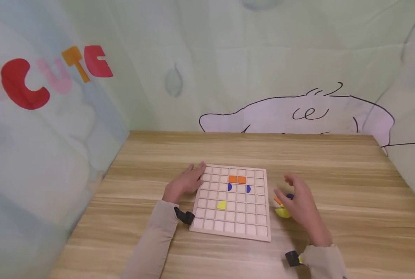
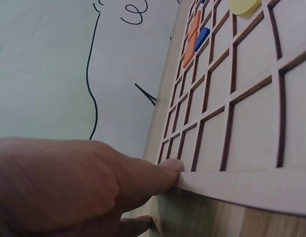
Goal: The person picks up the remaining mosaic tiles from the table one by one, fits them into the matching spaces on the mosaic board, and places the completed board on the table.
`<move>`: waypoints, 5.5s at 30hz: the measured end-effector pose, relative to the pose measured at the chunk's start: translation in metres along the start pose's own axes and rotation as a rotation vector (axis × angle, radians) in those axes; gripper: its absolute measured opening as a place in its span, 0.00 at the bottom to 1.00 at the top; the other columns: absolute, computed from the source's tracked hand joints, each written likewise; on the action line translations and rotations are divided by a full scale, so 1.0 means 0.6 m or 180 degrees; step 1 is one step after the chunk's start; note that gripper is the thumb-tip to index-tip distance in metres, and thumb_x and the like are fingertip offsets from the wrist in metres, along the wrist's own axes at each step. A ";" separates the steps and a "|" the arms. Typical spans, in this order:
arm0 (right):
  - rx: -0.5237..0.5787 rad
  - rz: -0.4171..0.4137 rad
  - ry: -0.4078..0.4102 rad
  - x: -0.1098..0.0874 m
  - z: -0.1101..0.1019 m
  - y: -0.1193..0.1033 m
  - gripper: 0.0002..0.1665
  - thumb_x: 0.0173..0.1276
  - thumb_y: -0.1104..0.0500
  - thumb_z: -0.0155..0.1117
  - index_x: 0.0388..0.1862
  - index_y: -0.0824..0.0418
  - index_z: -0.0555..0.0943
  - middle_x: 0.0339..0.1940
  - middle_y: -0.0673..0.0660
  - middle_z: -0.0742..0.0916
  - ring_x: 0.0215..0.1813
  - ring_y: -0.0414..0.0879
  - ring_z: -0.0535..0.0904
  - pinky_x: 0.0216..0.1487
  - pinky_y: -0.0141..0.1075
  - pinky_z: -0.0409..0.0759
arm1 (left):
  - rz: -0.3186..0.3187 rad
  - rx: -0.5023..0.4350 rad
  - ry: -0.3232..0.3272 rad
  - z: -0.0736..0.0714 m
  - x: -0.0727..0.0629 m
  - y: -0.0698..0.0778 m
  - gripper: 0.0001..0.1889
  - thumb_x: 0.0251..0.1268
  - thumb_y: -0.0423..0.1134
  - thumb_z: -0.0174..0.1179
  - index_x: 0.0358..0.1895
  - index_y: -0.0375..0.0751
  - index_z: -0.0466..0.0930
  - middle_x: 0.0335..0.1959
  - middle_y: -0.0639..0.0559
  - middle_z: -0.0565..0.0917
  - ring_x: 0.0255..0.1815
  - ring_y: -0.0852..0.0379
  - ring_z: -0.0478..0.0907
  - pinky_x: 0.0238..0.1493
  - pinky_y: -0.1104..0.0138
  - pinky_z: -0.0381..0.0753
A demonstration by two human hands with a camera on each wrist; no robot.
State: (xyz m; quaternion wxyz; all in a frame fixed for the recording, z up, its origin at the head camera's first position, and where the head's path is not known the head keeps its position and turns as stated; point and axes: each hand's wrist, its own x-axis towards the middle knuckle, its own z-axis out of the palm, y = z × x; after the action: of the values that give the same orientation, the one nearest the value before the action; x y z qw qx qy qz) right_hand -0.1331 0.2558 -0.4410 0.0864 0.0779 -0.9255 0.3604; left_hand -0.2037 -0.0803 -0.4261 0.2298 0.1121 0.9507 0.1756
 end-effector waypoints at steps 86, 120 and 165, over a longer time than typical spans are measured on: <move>-0.0670 -0.0094 -0.0634 -0.058 -0.027 0.040 0.13 0.50 0.64 0.75 0.36 0.64 0.84 0.36 0.57 0.85 0.39 0.49 0.77 0.42 0.46 0.77 | -0.0018 -0.0094 0.0025 -0.001 -0.006 0.005 0.31 0.76 0.38 0.44 0.77 0.42 0.45 0.79 0.51 0.43 0.79 0.42 0.36 0.76 0.44 0.42; -0.0474 -0.0218 0.0075 -0.029 -0.011 0.000 0.13 0.54 0.64 0.71 0.39 0.68 0.83 0.35 0.60 0.86 0.40 0.54 0.77 0.42 0.44 0.70 | -0.0064 -0.0049 0.0105 0.002 -0.005 0.006 0.31 0.75 0.39 0.45 0.77 0.42 0.47 0.79 0.52 0.45 0.79 0.43 0.37 0.76 0.45 0.44; -0.0459 -0.0029 0.0059 -0.005 0.067 -0.093 0.15 0.57 0.57 0.71 0.40 0.64 0.83 0.36 0.58 0.86 0.43 0.53 0.78 0.43 0.47 0.76 | -0.0060 -0.0066 0.0119 0.005 -0.005 0.004 0.31 0.75 0.39 0.45 0.77 0.43 0.47 0.79 0.52 0.45 0.79 0.42 0.37 0.76 0.46 0.43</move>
State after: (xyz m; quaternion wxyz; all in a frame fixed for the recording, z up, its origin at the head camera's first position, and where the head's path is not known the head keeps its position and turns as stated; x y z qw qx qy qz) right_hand -0.1225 0.1878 -0.4343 0.1020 0.0723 -0.9479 0.2931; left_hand -0.1995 -0.0781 -0.4262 0.2148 0.0975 0.9540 0.1853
